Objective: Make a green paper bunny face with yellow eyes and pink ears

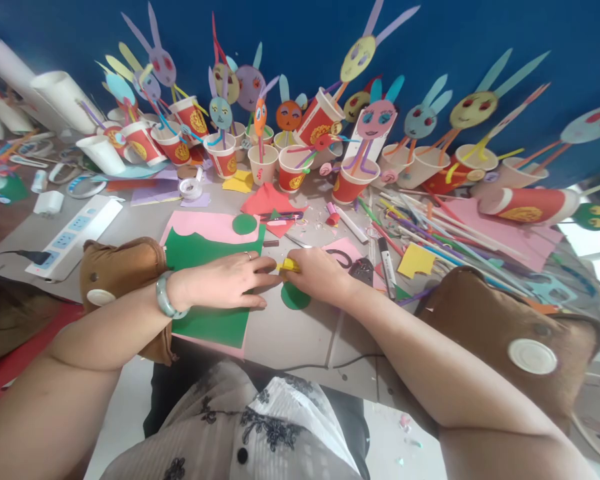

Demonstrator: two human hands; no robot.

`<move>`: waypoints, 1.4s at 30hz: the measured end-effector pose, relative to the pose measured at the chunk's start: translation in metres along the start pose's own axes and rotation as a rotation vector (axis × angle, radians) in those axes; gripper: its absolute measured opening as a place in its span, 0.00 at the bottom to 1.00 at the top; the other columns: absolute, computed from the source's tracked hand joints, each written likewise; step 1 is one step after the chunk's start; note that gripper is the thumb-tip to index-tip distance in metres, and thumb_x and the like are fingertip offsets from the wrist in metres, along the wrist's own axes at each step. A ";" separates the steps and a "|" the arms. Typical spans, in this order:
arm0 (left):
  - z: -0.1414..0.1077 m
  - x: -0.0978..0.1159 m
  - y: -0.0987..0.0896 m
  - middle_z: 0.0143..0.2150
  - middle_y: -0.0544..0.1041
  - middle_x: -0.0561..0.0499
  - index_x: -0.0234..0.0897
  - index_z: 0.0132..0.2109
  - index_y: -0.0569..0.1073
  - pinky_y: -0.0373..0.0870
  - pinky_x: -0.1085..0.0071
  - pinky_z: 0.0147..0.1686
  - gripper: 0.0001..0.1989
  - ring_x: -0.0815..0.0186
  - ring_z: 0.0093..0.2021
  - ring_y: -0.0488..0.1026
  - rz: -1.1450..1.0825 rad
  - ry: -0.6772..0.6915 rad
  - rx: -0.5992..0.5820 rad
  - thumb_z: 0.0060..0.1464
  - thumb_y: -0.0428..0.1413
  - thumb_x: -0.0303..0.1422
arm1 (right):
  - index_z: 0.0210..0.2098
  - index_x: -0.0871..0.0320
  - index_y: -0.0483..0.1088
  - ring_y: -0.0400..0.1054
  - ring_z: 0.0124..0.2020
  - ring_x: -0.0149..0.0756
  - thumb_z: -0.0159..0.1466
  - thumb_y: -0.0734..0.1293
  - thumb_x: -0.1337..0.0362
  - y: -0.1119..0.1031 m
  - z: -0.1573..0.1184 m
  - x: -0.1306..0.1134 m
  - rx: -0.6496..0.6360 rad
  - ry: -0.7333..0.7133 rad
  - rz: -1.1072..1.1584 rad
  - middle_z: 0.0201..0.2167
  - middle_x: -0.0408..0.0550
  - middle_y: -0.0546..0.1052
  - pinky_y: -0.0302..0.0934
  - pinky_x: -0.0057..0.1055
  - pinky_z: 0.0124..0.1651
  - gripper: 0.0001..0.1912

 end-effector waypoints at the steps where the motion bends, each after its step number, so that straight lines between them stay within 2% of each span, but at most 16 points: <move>1: 0.000 0.000 0.000 0.54 0.71 0.45 0.39 0.57 0.72 0.66 0.62 0.51 0.19 0.59 0.49 0.70 -0.003 -0.001 0.001 0.65 0.54 0.44 | 0.33 0.57 0.72 0.71 0.33 0.39 0.65 0.63 0.63 -0.001 0.000 -0.001 -0.001 -0.004 0.000 0.31 0.50 0.79 0.49 0.29 0.31 0.08; 7: 0.000 0.000 0.001 0.52 0.72 0.46 0.39 0.56 0.72 0.66 0.63 0.47 0.17 0.59 0.47 0.70 0.010 -0.010 -0.020 0.66 0.53 0.43 | 0.33 0.57 0.70 0.69 0.30 0.36 0.64 0.63 0.64 -0.010 -0.005 0.000 0.077 -0.059 0.119 0.30 0.48 0.77 0.52 0.30 0.33 0.05; 11: -0.001 0.003 0.003 0.53 0.72 0.43 0.37 0.62 0.67 0.65 0.63 0.47 0.21 0.58 0.48 0.70 0.032 0.019 0.002 0.67 0.52 0.42 | 0.31 0.57 0.68 0.64 0.27 0.34 0.68 0.60 0.57 -0.037 -0.019 0.000 0.263 -0.092 0.331 0.24 0.45 0.73 0.54 0.30 0.32 0.14; 13: -0.002 0.004 0.004 0.54 0.72 0.43 0.37 0.63 0.66 0.65 0.62 0.48 0.22 0.58 0.49 0.70 0.022 0.032 0.012 0.67 0.53 0.42 | 0.33 0.57 0.69 0.65 0.29 0.34 0.70 0.57 0.55 -0.053 -0.028 -0.002 0.363 -0.126 0.393 0.27 0.46 0.74 0.57 0.30 0.34 0.16; 15: -0.002 0.005 0.005 0.54 0.73 0.43 0.37 0.63 0.66 0.65 0.62 0.48 0.23 0.58 0.49 0.70 0.016 0.030 0.021 0.67 0.53 0.42 | 0.31 0.57 0.68 0.67 0.31 0.36 0.70 0.57 0.53 -0.064 -0.035 -0.003 0.455 -0.150 0.364 0.30 0.49 0.76 0.58 0.31 0.35 0.18; 17: -0.002 0.005 0.005 0.54 0.73 0.44 0.37 0.63 0.66 0.65 0.61 0.47 0.23 0.57 0.49 0.70 0.026 0.018 0.017 0.66 0.54 0.42 | 0.24 0.56 0.64 0.64 0.27 0.34 0.69 0.58 0.47 -0.067 -0.037 -0.001 0.501 -0.137 0.306 0.25 0.48 0.73 0.56 0.32 0.32 0.24; 20: -0.002 0.008 0.005 0.54 0.74 0.44 0.35 0.64 0.66 0.64 0.61 0.46 0.24 0.57 0.49 0.70 0.064 0.014 0.001 0.66 0.54 0.43 | 0.21 0.55 0.60 0.57 0.20 0.31 0.69 0.58 0.45 -0.060 -0.032 0.003 0.479 -0.119 0.336 0.16 0.43 0.66 0.50 0.31 0.27 0.26; 24: -0.003 0.010 0.003 0.56 0.73 0.42 0.35 0.64 0.66 0.64 0.62 0.46 0.25 0.57 0.49 0.71 0.100 0.019 0.035 0.66 0.54 0.43 | 0.30 0.56 0.68 0.59 0.19 0.30 0.67 0.62 0.52 -0.047 -0.022 0.005 0.398 -0.131 0.486 0.19 0.41 0.71 0.52 0.30 0.26 0.16; 27: -0.004 0.009 0.003 0.58 0.73 0.42 0.36 0.64 0.66 0.63 0.62 0.47 0.25 0.58 0.48 0.71 0.117 -0.001 0.044 0.66 0.54 0.44 | 0.32 0.56 0.69 0.62 0.20 0.30 0.64 0.65 0.54 -0.039 -0.016 0.005 0.324 -0.112 0.518 0.19 0.40 0.72 0.54 0.28 0.27 0.12; 32: -0.004 0.008 0.003 0.58 0.73 0.43 0.36 0.64 0.67 0.63 0.61 0.48 0.26 0.57 0.48 0.70 0.107 -0.024 0.024 0.65 0.54 0.45 | 0.31 0.56 0.69 0.64 0.22 0.32 0.63 0.65 0.56 -0.038 -0.016 0.005 0.350 -0.107 0.405 0.20 0.42 0.72 0.54 0.28 0.29 0.10; 42: -0.004 0.008 0.004 0.57 0.72 0.44 0.36 0.62 0.68 0.63 0.61 0.48 0.25 0.56 0.51 0.68 0.064 -0.051 -0.024 0.64 0.56 0.45 | 0.34 0.56 0.69 0.67 0.27 0.36 0.64 0.64 0.55 -0.021 -0.012 0.005 0.271 -0.078 0.272 0.25 0.46 0.75 0.55 0.30 0.32 0.11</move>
Point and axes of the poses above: each hand's wrist, its own z-axis towards the middle knuckle, its own y-axis out of the palm, x = y × z, the point moved 9 cm from there along z, towards the middle knuckle
